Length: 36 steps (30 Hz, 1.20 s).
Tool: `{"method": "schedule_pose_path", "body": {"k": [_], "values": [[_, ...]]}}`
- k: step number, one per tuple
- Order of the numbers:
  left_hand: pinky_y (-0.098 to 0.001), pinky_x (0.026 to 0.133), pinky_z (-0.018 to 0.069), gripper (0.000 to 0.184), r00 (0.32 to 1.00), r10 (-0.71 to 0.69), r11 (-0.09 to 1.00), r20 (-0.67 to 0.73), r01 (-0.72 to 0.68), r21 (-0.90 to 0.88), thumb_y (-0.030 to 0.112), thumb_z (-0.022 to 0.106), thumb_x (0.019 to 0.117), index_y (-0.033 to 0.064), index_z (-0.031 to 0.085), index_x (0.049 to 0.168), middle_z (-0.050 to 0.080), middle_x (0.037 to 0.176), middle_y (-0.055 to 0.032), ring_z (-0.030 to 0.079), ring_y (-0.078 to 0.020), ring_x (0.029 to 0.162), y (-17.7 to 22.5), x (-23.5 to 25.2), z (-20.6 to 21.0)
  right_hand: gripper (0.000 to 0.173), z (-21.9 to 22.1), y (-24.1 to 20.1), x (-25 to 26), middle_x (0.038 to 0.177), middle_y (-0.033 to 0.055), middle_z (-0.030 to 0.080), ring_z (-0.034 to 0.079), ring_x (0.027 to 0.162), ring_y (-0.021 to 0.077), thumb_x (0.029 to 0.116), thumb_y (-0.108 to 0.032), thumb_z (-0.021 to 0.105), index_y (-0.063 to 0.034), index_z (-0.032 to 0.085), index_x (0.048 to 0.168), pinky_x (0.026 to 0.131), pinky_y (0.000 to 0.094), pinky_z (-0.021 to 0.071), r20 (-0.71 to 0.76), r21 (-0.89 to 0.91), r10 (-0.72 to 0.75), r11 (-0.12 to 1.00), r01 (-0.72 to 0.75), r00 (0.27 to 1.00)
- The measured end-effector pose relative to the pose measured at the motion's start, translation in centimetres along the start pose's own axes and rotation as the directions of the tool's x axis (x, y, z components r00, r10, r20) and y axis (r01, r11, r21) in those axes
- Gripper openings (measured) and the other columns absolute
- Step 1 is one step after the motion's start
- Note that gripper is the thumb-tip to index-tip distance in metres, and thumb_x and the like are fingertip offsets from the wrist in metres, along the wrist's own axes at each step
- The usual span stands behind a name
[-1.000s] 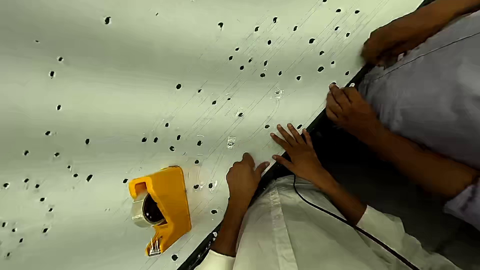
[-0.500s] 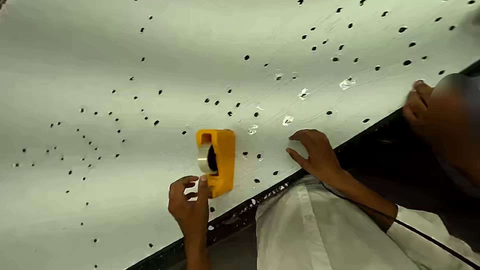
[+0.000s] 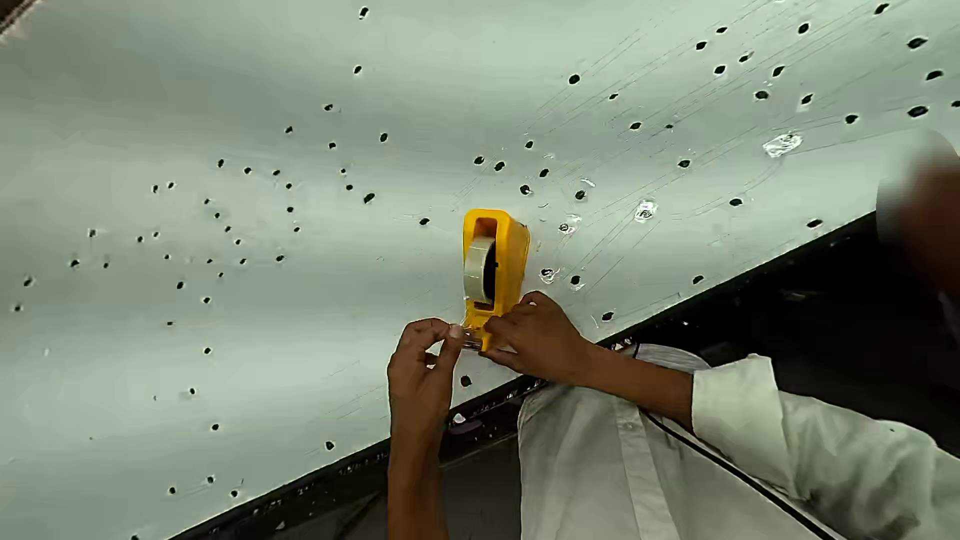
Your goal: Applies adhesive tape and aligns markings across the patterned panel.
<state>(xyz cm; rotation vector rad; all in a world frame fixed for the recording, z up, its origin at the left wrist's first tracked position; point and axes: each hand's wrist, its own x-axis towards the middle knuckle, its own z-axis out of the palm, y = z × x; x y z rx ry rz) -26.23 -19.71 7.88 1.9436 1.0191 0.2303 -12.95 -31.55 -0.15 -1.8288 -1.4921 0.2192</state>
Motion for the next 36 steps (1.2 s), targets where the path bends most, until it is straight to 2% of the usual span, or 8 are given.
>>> {"method": "schedule_pose_path", "body": {"k": [4, 9, 13, 18, 23, 27, 31, 36], "values": [[-0.0215, 0.063, 0.0478, 0.018, 0.998, -0.042, 0.999, 0.043, 0.043, -0.017, 0.016, 0.057, 0.1013, 0.0081, 0.072, 0.095, 0.066, 0.075, 0.0055, 0.059, -0.0044, 0.067, -0.4, -1.8, -0.9, 0.030, 0.5, 0.2, -0.2, 0.071, 0.0070, 0.070, 0.070, 0.069, 0.0252, 0.0867, -0.036, 0.076, -0.0075, 0.074, 0.094, 0.081, 0.0502, 0.0535, -0.029, -0.026, 0.002, 1.000, -0.002, 1.000], [-0.0177, 0.060, 0.0466, 0.021, 0.968, -0.241, 0.935, 0.067, 0.250, -0.251, 0.005, 0.053, 0.1015, 0.0033, 0.071, 0.091, 0.062, 0.068, 0.0031, 0.055, -0.0042, 0.060, -2.9, -2.7, 1.1, 0.031, 0.3, 0.3, -0.3, 0.072, 0.0076, 0.070, 0.070, 0.070, 0.0254, 0.0872, -0.037, 0.076, -0.0072, 0.073, 0.093, 0.082, 0.0506, 0.0535, -0.024, -0.011, 0.010, 1.000, -0.010, 1.000], [-0.0191, 0.057, 0.0512, 0.029, 0.890, -0.356, 0.556, 0.284, 0.446, -0.701, 0.009, 0.045, 0.1035, 0.0075, 0.068, 0.084, 0.059, 0.064, 0.0025, 0.056, -0.0042, 0.056, -5.5, -2.1, 2.5, 0.028, -0.5, 1.2, -0.1, 0.077, 0.0084, 0.072, 0.071, 0.075, 0.0257, 0.0905, -0.032, 0.075, -0.0059, 0.074, 0.100, 0.089, 0.0519, 0.0512, 0.067, 0.098, -0.036, 0.995, 0.030, 0.997], [-0.0165, 0.051, 0.0520, 0.021, 0.817, -0.295, 0.186, 0.495, 0.557, -0.809, 0.012, 0.054, 0.0997, 0.0142, 0.070, 0.087, 0.065, 0.068, 0.0036, 0.061, -0.0023, 0.054, -6.4, -2.2, 2.9, 0.023, -4.7, 4.5, -2.3, 0.084, 0.0085, 0.074, 0.072, 0.080, 0.0253, 0.0955, -0.023, 0.069, -0.0061, 0.074, 0.111, 0.094, 0.0525, 0.0500, 0.113, 0.164, 0.021, 0.986, -0.040, 0.993], [-0.0139, 0.046, 0.0457, 0.030, 0.772, -0.506, 0.616, 0.385, 0.635, -0.465, 0.005, 0.038, 0.1071, 0.0042, 0.065, 0.094, 0.061, 0.066, 0.0061, 0.051, 0.0005, 0.048, -3.6, -4.2, 7.8, 0.026, -11.4, 10.0, -8.2, 0.101, 0.0120, 0.075, 0.071, 0.096, 0.0295, 0.0975, -0.021, 0.066, -0.0049, 0.073, 0.117, 0.095, 0.0509, 0.0518, -0.100, 0.059, 0.335, 0.942, -0.330, 0.937], [-0.0195, 0.054, 0.0504, 0.017, 0.890, -0.116, 0.938, 0.440, 0.245, -0.247, 0.010, 0.058, 0.0993, 0.0013, 0.072, 0.099, 0.067, 0.073, 0.0035, 0.058, -0.0034, 0.057, 2.7, -2.8, 13.6, 0.039, -16.6, 13.9, -15.0, 0.133, 0.0179, 0.066, 0.060, 0.127, 0.0360, 0.0987, -0.027, 0.065, -0.0030, 0.067, 0.130, 0.109, 0.0543, 0.0461, -0.318, -0.078, 0.547, 0.799, -0.596, 0.775], [-0.0317, 0.066, 0.0567, 0.021, 0.777, 0.228, 0.973, 0.587, -0.208, -0.102, 0.014, 0.061, 0.1011, 0.0017, 0.073, 0.112, 0.071, 0.084, -0.0053, 0.064, -0.0117, 0.068, 9.8, 2.2, 22.8, 0.061, -18.4, 16.8, -20.8, 0.155, 0.0154, 0.049, 0.042, 0.146, 0.0364, 0.1011, -0.049, 0.054, -0.0078, 0.056, 0.146, 0.118, 0.0640, 0.0285, -0.406, -0.192, 0.667, 0.607, -0.772, 0.625], [-0.0406, 0.070, 0.0583, 0.033, 0.575, 0.363, 0.906, 0.733, -0.402, -0.134, 0.014, 0.065, 0.0995, -0.0031, 0.060, 0.128, 0.071, 0.083, -0.0122, 0.068, -0.0204, 0.070, 18.1, 5.9, 34.3, 0.063, -18.0, 16.7, -23.2, 0.153, 0.0113, 0.053, 0.045, 0.146, 0.0314, 0.0996, -0.051, 0.056, -0.0066, 0.058, 0.143, 0.119, 0.0632, 0.0273, -0.476, -0.212, 0.644, 0.578, -0.788, 0.599]]}}
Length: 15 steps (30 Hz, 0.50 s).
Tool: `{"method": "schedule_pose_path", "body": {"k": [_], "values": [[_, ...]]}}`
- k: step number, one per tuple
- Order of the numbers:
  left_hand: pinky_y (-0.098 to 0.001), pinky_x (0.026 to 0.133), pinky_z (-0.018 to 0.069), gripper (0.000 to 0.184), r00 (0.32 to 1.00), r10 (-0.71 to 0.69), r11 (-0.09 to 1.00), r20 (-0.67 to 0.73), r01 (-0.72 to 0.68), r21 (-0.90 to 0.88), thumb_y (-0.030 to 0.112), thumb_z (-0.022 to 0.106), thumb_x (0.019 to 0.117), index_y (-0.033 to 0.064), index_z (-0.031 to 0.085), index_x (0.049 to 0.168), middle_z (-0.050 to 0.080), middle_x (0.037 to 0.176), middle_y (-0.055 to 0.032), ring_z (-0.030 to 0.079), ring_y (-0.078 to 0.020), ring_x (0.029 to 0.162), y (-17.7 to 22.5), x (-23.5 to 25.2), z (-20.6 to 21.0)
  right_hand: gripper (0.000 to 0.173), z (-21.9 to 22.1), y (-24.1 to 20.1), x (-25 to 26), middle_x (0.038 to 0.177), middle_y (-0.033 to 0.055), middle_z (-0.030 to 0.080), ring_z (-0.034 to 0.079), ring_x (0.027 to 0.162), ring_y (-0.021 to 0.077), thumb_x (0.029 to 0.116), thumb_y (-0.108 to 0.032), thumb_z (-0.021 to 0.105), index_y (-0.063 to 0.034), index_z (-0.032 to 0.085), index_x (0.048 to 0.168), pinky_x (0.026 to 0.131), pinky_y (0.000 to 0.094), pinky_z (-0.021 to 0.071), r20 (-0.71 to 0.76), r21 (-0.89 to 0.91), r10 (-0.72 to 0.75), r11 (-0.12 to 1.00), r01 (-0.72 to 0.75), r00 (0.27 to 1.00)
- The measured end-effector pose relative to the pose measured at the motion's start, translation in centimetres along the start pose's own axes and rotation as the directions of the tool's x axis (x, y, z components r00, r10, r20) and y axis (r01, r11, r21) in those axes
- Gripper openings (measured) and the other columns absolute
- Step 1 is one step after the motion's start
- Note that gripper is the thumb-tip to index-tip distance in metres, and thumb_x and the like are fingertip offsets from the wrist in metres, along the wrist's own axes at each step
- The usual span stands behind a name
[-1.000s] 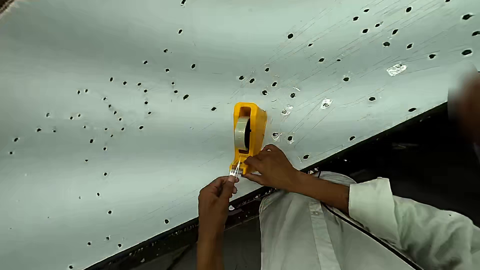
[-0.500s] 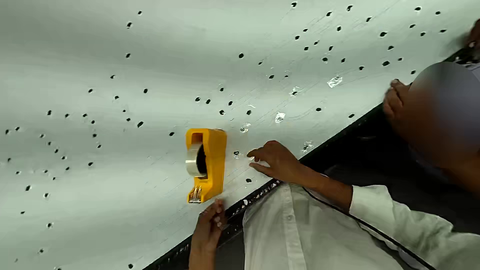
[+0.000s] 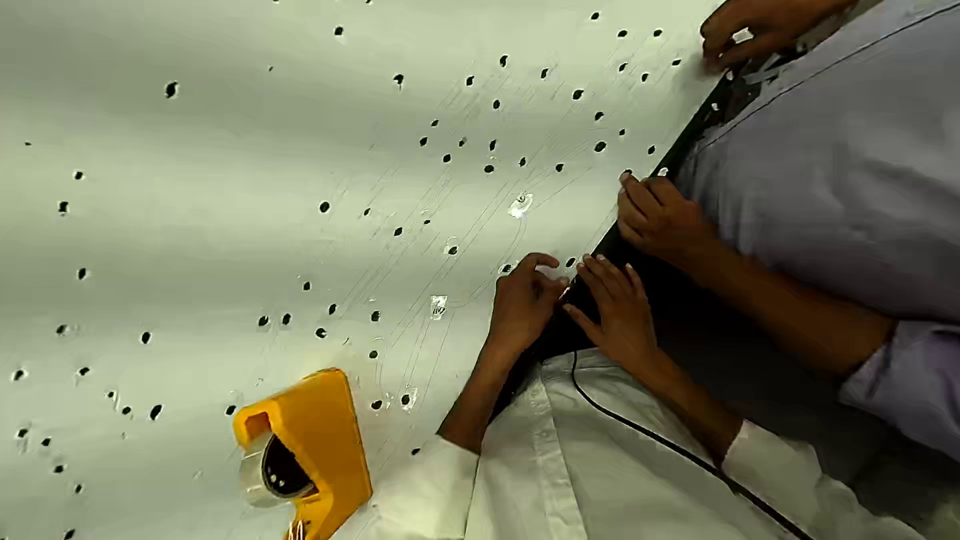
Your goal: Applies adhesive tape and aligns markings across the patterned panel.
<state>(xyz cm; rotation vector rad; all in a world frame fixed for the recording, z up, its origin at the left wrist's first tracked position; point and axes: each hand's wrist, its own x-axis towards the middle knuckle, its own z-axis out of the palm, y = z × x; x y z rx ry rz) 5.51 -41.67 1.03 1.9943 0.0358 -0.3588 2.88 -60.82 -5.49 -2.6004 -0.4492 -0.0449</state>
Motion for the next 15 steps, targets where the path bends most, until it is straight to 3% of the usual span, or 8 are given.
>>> {"method": "schedule_pose_path", "body": {"k": [2, 4, 7, 9, 12, 15], "values": [[-0.0435, 0.070, 0.0585, 0.032, 0.999, -0.033, 0.994, 0.015, 0.031, 0.109, 0.018, 0.066, 0.1000, -0.0029, 0.057, 0.123, 0.071, 0.082, -0.0129, 0.069, -0.0235, 0.070, 0.8, 3.7, 1.4, 0.059, 0.1, 0.0, 0.0, 0.149, 0.0109, 0.057, 0.048, 0.143, 0.0304, 0.0981, -0.049, 0.059, -0.0064, 0.062, 0.139, 0.119, 0.0615, 0.0294, -0.033, 0.031, 0.003, 1.000, -0.002, 0.999], [-0.0545, 0.073, 0.0563, 0.033, 0.990, -0.138, 0.943, 0.012, 0.128, 0.309, 0.024, 0.065, 0.1001, -0.0031, 0.060, 0.118, 0.069, 0.083, -0.0175, 0.069, -0.0342, 0.076, 1.4, 5.6, 2.1, 0.053, 0.1, 0.2, 0.0, 0.146, 0.0102, 0.060, 0.050, 0.142, 0.0294, 0.0985, -0.045, 0.060, -0.0066, 0.066, 0.134, 0.119, 0.0589, 0.0307, -0.061, 0.063, 0.003, 0.998, 0.001, 0.998], [-0.0645, 0.079, 0.0525, 0.046, 0.951, -0.310, 0.828, 0.004, 0.268, 0.493, 0.041, 0.065, 0.0991, -0.0031, 0.066, 0.109, 0.069, 0.093, -0.0236, 0.068, -0.0435, 0.092, 1.9, 5.4, 1.4, 0.045, 0.1, 0.6, 0.1, 0.143, 0.0084, 0.063, 0.052, 0.140, 0.0280, 0.0999, -0.041, 0.060, -0.0070, 0.069, 0.129, 0.119, 0.0563, 0.0327, -0.100, 0.102, -0.005, 0.995, 0.016, 0.995], [-0.0648, 0.077, 0.0525, 0.046, 0.942, -0.334, 0.811, -0.016, 0.296, 0.504, 0.043, 0.067, 0.0977, -0.0022, 0.068, 0.105, 0.069, 0.090, -0.0229, 0.068, -0.0433, 0.088, 0.9, 3.3, 0.2, 0.044, -0.2, 0.5, 0.0, 0.142, 0.0092, 0.064, 0.054, 0.139, 0.0292, 0.0999, -0.039, 0.060, -0.0062, 0.070, 0.127, 0.118, 0.0566, 0.0338, -0.086, 0.109, -0.004, 0.994, 0.014, 0.996], [-0.0582, 0.064, 0.0529, 0.035, 0.965, -0.252, 0.851, -0.075, 0.258, 0.457, 0.034, 0.070, 0.0980, -0.0002, 0.066, 0.101, 0.065, 0.074, -0.0167, 0.065, -0.0360, 0.068, -1.6, -2.6, -2.4, 0.040, -1.3, -0.4, 0.6, 0.140, 0.0141, 0.063, 0.053, 0.138, 0.0338, 0.0999, -0.034, 0.062, -0.0018, 0.071, 0.123, 0.119, 0.0582, 0.0324, -0.025, 0.141, 0.023, 0.990, -0.019, 0.999], [-0.0404, 0.050, 0.0499, 0.031, 0.965, -0.128, 0.916, -0.227, 0.203, 0.346, 0.031, 0.072, 0.0944, 0.0017, 0.065, 0.092, 0.057, 0.061, -0.0053, 0.056, -0.0187, 0.052, -4.8, -10.6, -5.5, 0.034, -1.3, -1.2, 1.1, 0.129, 0.0165, 0.067, 0.058, 0.130, 0.0358, 0.0997, -0.029, 0.063, -0.0013, 0.072, 0.116, 0.116, 0.0583, 0.0361, -0.052, 0.162, 0.005, 0.987, 0.004, 0.999]]}}
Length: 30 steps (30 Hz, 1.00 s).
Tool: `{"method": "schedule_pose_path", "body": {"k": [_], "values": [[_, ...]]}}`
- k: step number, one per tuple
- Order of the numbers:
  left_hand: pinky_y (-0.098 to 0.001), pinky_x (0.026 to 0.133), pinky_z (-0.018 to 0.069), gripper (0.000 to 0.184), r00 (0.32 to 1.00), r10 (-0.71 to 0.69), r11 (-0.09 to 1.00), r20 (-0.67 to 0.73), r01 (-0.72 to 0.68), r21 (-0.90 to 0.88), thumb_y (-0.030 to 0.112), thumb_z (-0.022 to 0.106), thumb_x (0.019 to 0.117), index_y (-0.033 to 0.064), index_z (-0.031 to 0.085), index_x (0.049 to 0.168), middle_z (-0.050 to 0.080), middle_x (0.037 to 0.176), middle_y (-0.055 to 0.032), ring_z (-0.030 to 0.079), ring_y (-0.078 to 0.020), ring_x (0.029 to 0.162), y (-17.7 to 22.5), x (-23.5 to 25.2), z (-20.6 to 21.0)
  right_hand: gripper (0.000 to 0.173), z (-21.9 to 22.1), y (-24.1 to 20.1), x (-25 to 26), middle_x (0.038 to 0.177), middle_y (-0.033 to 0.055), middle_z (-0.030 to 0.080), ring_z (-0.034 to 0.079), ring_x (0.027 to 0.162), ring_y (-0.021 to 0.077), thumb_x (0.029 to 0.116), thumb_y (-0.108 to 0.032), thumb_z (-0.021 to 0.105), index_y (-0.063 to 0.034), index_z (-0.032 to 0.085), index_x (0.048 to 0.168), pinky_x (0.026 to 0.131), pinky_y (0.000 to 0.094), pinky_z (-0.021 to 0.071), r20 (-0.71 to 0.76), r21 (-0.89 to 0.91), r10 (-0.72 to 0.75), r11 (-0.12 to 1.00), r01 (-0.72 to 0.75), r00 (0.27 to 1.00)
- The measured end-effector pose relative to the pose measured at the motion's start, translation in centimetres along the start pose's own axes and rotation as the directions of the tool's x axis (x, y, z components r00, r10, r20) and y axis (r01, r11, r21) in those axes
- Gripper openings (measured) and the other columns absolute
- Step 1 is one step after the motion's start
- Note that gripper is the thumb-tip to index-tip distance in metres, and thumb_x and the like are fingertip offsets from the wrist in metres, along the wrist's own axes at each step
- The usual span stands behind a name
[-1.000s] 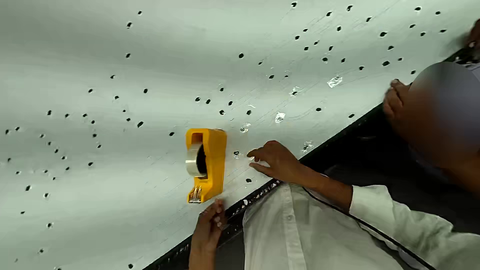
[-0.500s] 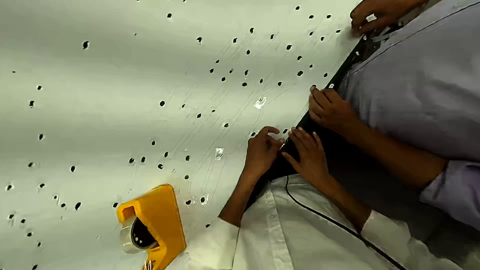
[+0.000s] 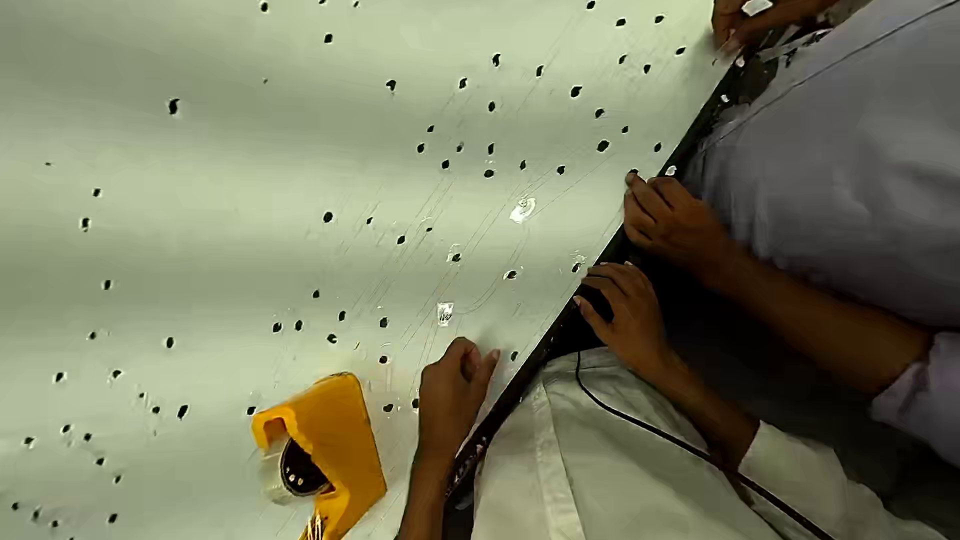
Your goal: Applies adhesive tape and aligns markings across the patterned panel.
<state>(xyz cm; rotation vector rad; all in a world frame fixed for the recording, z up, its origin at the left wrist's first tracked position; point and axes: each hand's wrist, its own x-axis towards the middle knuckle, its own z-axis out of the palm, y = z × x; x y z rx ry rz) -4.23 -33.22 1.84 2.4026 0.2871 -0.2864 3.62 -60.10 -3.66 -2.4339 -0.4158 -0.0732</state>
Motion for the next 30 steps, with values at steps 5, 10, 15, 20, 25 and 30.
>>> {"method": "schedule_pose_path", "body": {"k": [5, 10, 15, 20, 25, 30], "values": [[-0.0173, 0.051, 0.0489, 0.028, 0.860, -0.194, 0.977, -0.472, 0.127, -0.170, 0.026, 0.068, 0.0936, 0.0020, 0.058, 0.085, 0.056, 0.066, 0.0043, 0.054, 0.0013, 0.055, -6.3, -11.1, -6.8, 0.025, 2.5, -5.5, 1.5, 0.114, 0.0168, 0.071, 0.066, 0.112, 0.0358, 0.0977, -0.022, 0.066, -0.0011, 0.073, 0.109, 0.102, 0.0538, 0.0476, 0.021, 0.159, -0.188, 0.970, 0.182, 0.982], [-0.0281, 0.068, 0.0533, 0.028, 0.637, -0.443, 0.895, -0.631, 0.360, -0.264, 0.022, 0.061, 0.0994, -0.0056, 0.063, 0.106, 0.063, 0.091, -0.0087, 0.062, -0.0101, 0.081, -11.9, -18.0, -10.3, 0.025, 7.4, -15.7, 1.5, 0.101, 0.0147, 0.074, 0.071, 0.096, 0.0322, 0.0987, -0.022, 0.063, -0.0019, 0.073, 0.109, 0.091, 0.0534, 0.0535, 0.263, 0.418, -0.518, 0.821, 0.388, 0.814], [-0.0481, 0.092, 0.0548, 0.037, 0.759, -0.553, 0.799, -0.343, 0.368, -0.475, 0.028, 0.057, 0.1022, -0.0022, 0.065, 0.122, 0.061, 0.129, -0.0176, 0.062, -0.0267, 0.115, -15.1, -19.6, -9.1, 0.040, 12.9, -24.8, -2.8, 0.094, 0.0103, 0.074, 0.072, 0.091, 0.0280, 0.0940, -0.041, 0.070, -0.0058, 0.072, 0.113, 0.091, 0.0528, 0.0533, 0.359, 0.527, -0.765, 0.638, 0.561, 0.534], [-0.0366, 0.089, 0.0540, 0.015, 0.762, -0.514, 0.803, -0.395, 0.265, -0.533, 0.017, 0.066, 0.0948, 0.0021, 0.069, 0.097, 0.059, 0.123, -0.0100, 0.059, -0.0177, 0.111, -14.3, -20.3, -9.3, 0.027, 15.8, -28.6, -6.9, 0.076, 0.0098, 0.070, 0.071, 0.074, 0.0275, 0.0892, -0.031, 0.074, -0.0047, 0.072, 0.096, 0.075, 0.0487, 0.0542, 0.319, 0.504, -0.794, 0.605, 0.617, 0.518], [-0.0274, 0.078, 0.0529, 0.016, 0.727, -0.547, 0.800, -0.415, 0.307, -0.516, 0.018, 0.059, 0.0980, 0.0061, 0.069, 0.097, 0.068, 0.088, 0.0025, 0.064, -0.0063, 0.085, -12.6, -22.7, -10.1, 0.026, 15.7, -28.7, -7.4, 0.076, 0.0096, 0.071, 0.071, 0.074, 0.0264, 0.0882, -0.031, 0.076, -0.0050, 0.074, 0.094, 0.075, 0.0483, 0.0546, 0.338, 0.468, -0.740, 0.669, 0.578, 0.582], [-0.0178, 0.061, 0.0488, 0.015, 0.697, -0.639, 0.665, -0.324, 0.291, -0.688, 0.006, 0.055, 0.1003, 0.0031, 0.067, 0.092, 0.062, 0.069, 0.0036, 0.058, -0.0036, 0.062, -13.8, -23.4, -7.2, 0.027, 15.8, -28.5, -7.8, 0.073, 0.0079, 0.070, 0.070, 0.071, 0.0250, 0.0879, -0.032, 0.076, -0.0064, 0.074, 0.094, 0.074, 0.0473, 0.0536, 0.307, 0.464, -0.737, 0.668, 0.581, 0.602]]}}
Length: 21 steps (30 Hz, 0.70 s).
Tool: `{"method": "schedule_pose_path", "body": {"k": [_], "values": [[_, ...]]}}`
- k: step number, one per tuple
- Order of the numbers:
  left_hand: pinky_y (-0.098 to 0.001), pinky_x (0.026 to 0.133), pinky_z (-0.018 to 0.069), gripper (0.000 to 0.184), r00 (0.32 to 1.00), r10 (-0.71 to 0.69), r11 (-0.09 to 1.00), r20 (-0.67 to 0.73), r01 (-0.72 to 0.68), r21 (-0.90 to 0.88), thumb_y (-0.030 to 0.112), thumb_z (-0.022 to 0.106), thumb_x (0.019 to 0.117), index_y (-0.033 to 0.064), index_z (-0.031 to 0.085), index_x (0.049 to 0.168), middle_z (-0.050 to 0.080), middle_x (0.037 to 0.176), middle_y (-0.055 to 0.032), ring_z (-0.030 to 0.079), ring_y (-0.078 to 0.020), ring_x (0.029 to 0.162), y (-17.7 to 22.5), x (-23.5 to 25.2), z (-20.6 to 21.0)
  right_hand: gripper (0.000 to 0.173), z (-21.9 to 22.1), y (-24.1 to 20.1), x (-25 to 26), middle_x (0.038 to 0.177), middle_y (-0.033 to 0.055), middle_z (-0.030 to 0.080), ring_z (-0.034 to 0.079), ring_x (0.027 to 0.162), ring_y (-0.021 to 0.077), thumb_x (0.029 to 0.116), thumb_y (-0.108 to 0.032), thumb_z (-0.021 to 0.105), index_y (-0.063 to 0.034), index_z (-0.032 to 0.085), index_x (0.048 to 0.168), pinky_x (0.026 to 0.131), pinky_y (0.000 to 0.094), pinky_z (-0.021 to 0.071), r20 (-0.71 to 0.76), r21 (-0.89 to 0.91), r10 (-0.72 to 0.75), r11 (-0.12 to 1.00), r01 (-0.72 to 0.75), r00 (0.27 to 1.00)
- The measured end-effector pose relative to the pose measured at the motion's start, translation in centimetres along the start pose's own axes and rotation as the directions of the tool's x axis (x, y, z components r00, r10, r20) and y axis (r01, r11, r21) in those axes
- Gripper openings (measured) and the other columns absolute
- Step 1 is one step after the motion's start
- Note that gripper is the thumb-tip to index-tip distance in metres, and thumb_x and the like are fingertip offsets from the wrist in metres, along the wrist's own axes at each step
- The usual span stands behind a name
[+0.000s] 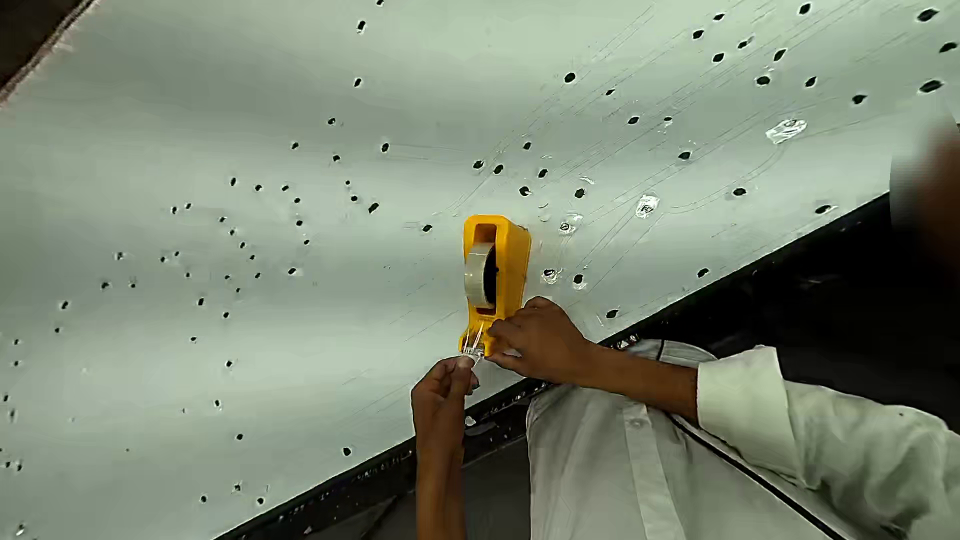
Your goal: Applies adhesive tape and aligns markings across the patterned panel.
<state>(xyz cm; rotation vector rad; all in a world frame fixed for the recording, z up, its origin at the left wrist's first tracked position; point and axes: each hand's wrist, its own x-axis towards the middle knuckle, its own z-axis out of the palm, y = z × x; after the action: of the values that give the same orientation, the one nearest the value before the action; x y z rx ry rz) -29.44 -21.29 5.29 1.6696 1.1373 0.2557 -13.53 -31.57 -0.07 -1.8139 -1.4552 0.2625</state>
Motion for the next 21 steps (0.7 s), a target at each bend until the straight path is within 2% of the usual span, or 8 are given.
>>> {"method": "schedule_pose_path", "body": {"k": [2, 5, 8, 10, 13, 16, 19, 21], "values": [[-0.0174, 0.058, 0.0496, 0.021, 0.995, -0.099, 0.969, -0.004, 0.095, -0.228, 0.002, 0.049, 0.1024, 0.0032, 0.065, 0.089, 0.061, 0.066, 0.0021, 0.057, -0.0049, 0.058, -0.5, 0.2, 0.8, 0.027, -0.2, 0.1, 0.1, 0.074, 0.0083, 0.070, 0.071, 0.072, 0.0256, 0.0881, -0.032, 0.076, -0.0065, 0.073, 0.095, 0.074, 0.0481, 0.0539, 0.009, 0.005, 0.005, 1.000, -0.005, 1.000], [-0.0177, 0.052, 0.0508, 0.031, 0.947, -0.300, 0.784, 0.119, 0.315, -0.535, 0.004, 0.037, 0.1050, 0.0072, 0.061, 0.085, 0.060, 0.066, 0.0017, 0.057, -0.0043, 0.054, -1.3, 0.4, 1.7, 0.026, -0.1, 0.4, 0.1, 0.076, 0.0084, 0.071, 0.071, 0.074, 0.0258, 0.0901, -0.031, 0.075, -0.0062, 0.074, 0.097, 0.075, 0.0487, 0.0541, 0.048, 0.060, -0.025, 0.998, 0.022, 0.999], [-0.0141, 0.046, 0.0451, 0.027, 0.864, -0.456, 0.747, 0.213, 0.502, -0.435, 0.006, 0.036, 0.1081, 0.0063, 0.058, 0.091, 0.058, 0.066, 0.0048, 0.050, -0.0001, 0.049, -2.2, -1.2, 3.9, 0.019, -1.8, 2.0, -0.5, 0.083, 0.0072, 0.072, 0.071, 0.081, 0.0241, 0.0961, -0.025, 0.068, -0.0077, 0.075, 0.100, 0.084, 0.0473, 0.0536, 0.092, 0.057, -0.070, 0.996, 0.065, 0.993], [-0.0155, 0.048, 0.0472, 0.025, 0.855, -0.454, 0.789, 0.249, 0.516, -0.334, 0.008, 0.039, 0.1076, 0.0059, 0.061, 0.094, 0.060, 0.066, 0.0052, 0.053, -0.0006, 0.049, -2.2, -2.9, 5.8, 0.021, -4.8, 3.8, -1.5, 0.087, 0.0054, 0.074, 0.071, 0.084, 0.0216, 0.0969, -0.026, 0.067, -0.0096, 0.076, 0.106, 0.088, 0.0452, 0.0537, 0.032, 0.019, -0.015, 1.000, 0.015, 0.999], [-0.0177, 0.051, 0.0511, 0.023, 0.919, -0.262, 0.909, 0.295, 0.338, -0.245, 0.006, 0.043, 0.1058, 0.0045, 0.064, 0.097, 0.064, 0.069, 0.0045, 0.058, -0.0023, 0.054, 0.1, -3.1, 8.5, 0.021, -10.7, 7.3, -5.0, 0.094, 0.0095, 0.075, 0.072, 0.090, 0.0255, 0.0955, -0.021, 0.070, -0.0061, 0.075, 0.110, 0.091, 0.0460, 0.0543, -0.148, -0.002, 0.225, 0.974, -0.227, 0.963], [-0.0180, 0.053, 0.0514, 0.014, 0.936, 0.011, 0.993, 0.351, 0.031, -0.115, 0.007, 0.054, 0.1005, 0.0002, 0.066, 0.100, 0.066, 0.073, 0.0037, 0.060, -0.0025, 0.058, 3.4, -0.4, 13.5, 0.031, -15.6, 12.1, -9.9, 0.122, 0.0149, 0.071, 0.067, 0.117, 0.0318, 0.0967, -0.022, 0.068, -0.0034, 0.071, 0.122, 0.101, 0.0493, 0.0523, -0.338, -0.074, 0.430, 0.875, -0.479, 0.837], [-0.0248, 0.061, 0.0563, 0.017, 0.841, 0.243, 0.962, 0.484, -0.272, -0.011, 0.011, 0.061, 0.0975, -0.0021, 0.070, 0.105, 0.070, 0.082, -0.0016, 0.065, -0.0065, 0.067, 7.6, 3.2, 19.8, 0.052, -19.0, 16.1, -14.7, 0.147, 0.0174, 0.056, 0.052, 0.138, 0.0366, 0.0977, -0.037, 0.065, -0.0046, 0.061, 0.138, 0.114, 0.0570, 0.0405, -0.438, -0.110, 0.580, 0.724, -0.681, 0.687], [-0.0332, 0.067, 0.0586, 0.018, 0.747, 0.322, 0.906, 0.582, -0.421, 0.038, 0.012, 0.063, 0.0988, -0.0020, 0.070, 0.109, 0.071, 0.088, -0.0075, 0.067, -0.0137, 0.073, 10.8, 5.3, 24.4, 0.062, -19.9, 17.8, -17.5, 0.154, 0.0170, 0.050, 0.044, 0.144, 0.0372, 0.0987, -0.047, 0.060, -0.0057, 0.057, 0.144, 0.118, 0.0603, 0.0326, -0.450, -0.160, 0.615, 0.658, -0.736, 0.647]]}}
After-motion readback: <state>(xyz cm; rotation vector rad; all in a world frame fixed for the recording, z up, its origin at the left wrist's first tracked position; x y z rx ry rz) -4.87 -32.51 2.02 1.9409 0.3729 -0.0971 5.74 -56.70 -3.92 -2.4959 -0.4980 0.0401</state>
